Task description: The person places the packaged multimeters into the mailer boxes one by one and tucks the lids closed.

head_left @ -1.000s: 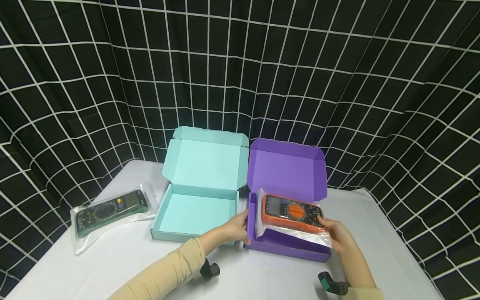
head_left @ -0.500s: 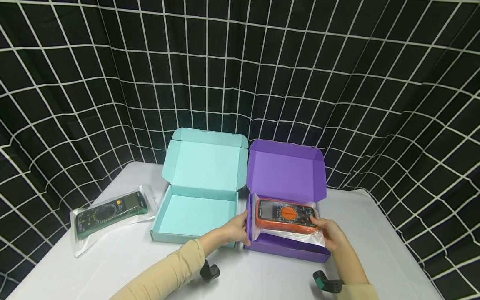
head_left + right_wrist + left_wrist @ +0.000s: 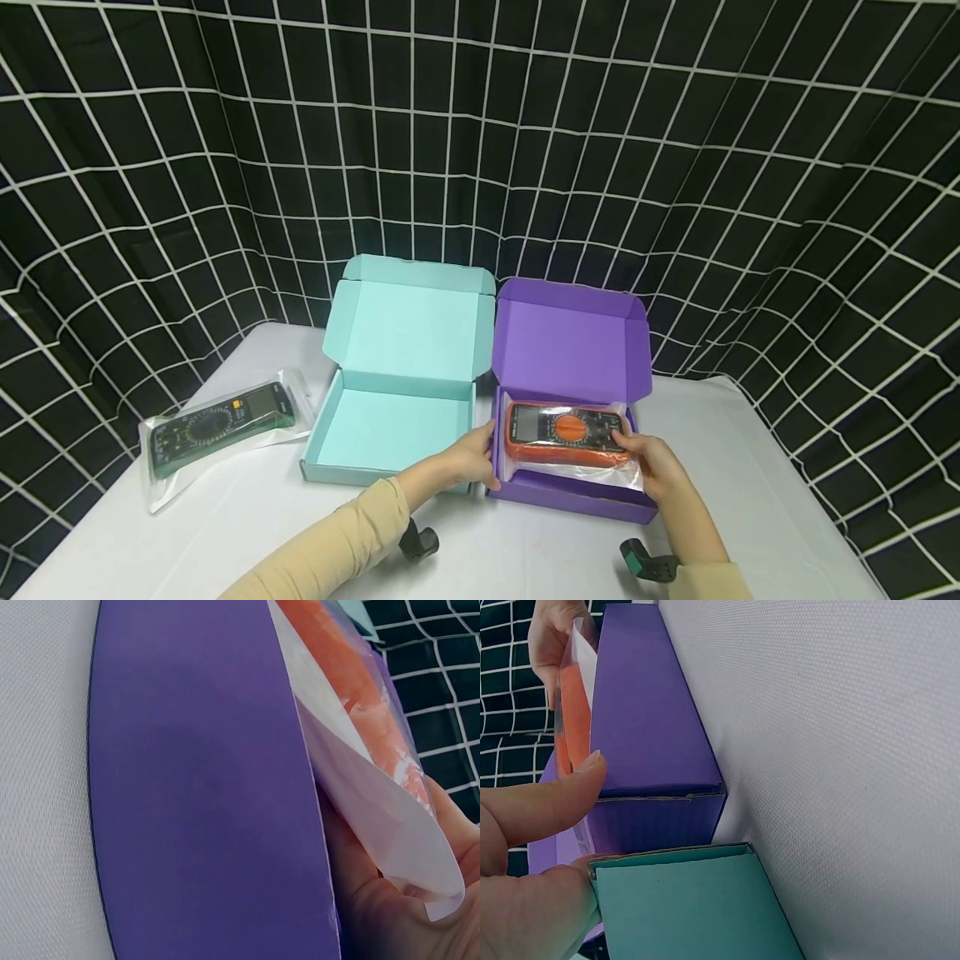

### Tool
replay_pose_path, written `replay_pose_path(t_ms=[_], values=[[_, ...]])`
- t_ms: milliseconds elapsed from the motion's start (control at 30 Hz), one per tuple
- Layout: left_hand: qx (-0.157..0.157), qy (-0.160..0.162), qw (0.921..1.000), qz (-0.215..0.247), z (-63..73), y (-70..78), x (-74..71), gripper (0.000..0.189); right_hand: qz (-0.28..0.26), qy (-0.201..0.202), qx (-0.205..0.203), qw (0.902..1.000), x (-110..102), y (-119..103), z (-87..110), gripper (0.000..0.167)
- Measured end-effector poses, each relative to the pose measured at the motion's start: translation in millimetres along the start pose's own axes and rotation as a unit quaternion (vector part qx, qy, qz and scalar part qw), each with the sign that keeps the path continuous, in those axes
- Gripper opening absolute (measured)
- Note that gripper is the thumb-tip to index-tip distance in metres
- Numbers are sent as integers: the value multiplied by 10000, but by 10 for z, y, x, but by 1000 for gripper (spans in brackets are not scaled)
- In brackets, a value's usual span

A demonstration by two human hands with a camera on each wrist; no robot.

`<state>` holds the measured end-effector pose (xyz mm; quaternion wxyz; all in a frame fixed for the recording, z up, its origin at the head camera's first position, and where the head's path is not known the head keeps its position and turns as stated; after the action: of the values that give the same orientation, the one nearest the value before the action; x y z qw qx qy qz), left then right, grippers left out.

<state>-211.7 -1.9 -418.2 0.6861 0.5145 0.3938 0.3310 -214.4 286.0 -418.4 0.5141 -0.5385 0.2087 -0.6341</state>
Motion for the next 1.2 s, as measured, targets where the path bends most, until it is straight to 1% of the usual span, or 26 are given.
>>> replay_pose_path(t_ms=[100,133,233,367,467,600,767,933,1100,1200], values=[[-7,-3,10000,33,2,2,-1,104,195,154,-80,9997,18,-8,-9,14],[-8,-6,10000,59,3,1,-1,104,263,203,-98,9994,25,-12,-10,10],[3,-33,9999,118,5,0,-1,103,374,287,-108,9988,47,-10,-11,19],[53,-83,9999,120,-2,-8,0,103,439,375,-127,9983,69,9,-19,19],[87,-95,9999,-11,-16,-22,5,103,676,632,-150,9956,80,27,-26,17],[103,-83,9997,-191,-28,-38,12,102,1035,1036,-158,9891,94,39,-21,15],[107,-44,9996,-250,-32,-40,7,103,1226,1001,-184,9872,94,25,-15,11],[107,-25,9996,-243,-41,-37,-2,105,1570,921,-274,9829,116,-5,-16,8],[11,-5,9999,-164,-40,-34,4,104,2016,857,-328,9752,118,-40,2,10],[-23,7,9999,-166,-39,-35,4,104,2240,927,-309,9697,113,-42,15,11]])
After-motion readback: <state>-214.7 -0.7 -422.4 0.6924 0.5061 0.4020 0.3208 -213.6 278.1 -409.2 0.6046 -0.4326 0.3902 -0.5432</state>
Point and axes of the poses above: each hand's wrist, its own z-axis away from the middle knuckle, its own x-axis out of the palm, y = z × x, the point moved 1 cm from there along -z, towards the middle knuckle, and after that the axes turned 1 degree about x, right-handed, at the moved point
